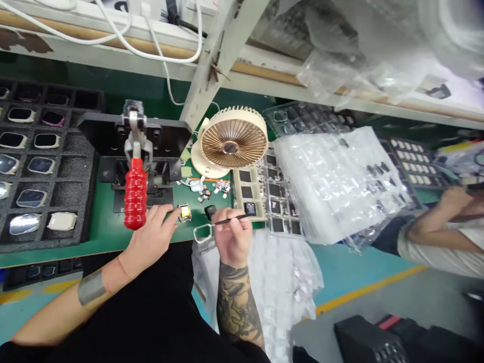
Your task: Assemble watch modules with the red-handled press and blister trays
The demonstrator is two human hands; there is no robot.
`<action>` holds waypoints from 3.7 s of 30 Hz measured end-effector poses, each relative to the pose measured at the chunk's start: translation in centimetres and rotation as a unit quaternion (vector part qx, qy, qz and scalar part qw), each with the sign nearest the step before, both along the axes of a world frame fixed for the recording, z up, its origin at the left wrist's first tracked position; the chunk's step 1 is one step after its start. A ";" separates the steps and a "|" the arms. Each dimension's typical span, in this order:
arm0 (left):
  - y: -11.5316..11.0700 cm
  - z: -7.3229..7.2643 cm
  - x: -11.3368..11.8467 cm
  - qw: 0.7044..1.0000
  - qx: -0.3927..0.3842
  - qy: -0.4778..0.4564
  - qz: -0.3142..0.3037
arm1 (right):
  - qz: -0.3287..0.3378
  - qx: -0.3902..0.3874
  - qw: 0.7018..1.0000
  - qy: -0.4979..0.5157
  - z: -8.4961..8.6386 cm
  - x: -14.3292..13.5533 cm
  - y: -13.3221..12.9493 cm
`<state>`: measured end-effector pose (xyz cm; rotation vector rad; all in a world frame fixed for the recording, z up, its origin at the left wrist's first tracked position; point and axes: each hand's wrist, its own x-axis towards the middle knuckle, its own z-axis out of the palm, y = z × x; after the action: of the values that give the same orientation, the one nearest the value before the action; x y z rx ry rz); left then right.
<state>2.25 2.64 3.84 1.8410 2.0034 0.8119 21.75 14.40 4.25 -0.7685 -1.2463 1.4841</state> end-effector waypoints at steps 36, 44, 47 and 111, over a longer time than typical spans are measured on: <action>-4.3 -1.8 -3.1 0.886 -0.002 -0.422 0.190 | -0.060 0.358 0.779 -0.512 -1.1 2.3 -0.1; -4.0 -1.3 -3.4 0.893 -0.037 -0.432 0.124 | -0.041 0.306 0.770 -0.559 -2.6 2.5 -0.6; -4.1 -1.8 -3.5 0.905 -0.064 -0.404 0.118 | -0.076 0.319 0.787 -0.522 -1.9 3.3 0.1; -4.5 -3.7 -4.9 0.965 0.070 -0.235 0.093 | -0.025 0.297 0.713 -0.635 1.2 5.6 24.0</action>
<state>-2.61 -1.86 0.12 1.3651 1.8563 1.3327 27.35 38.42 5.48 -1.3864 -2.4898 0.2040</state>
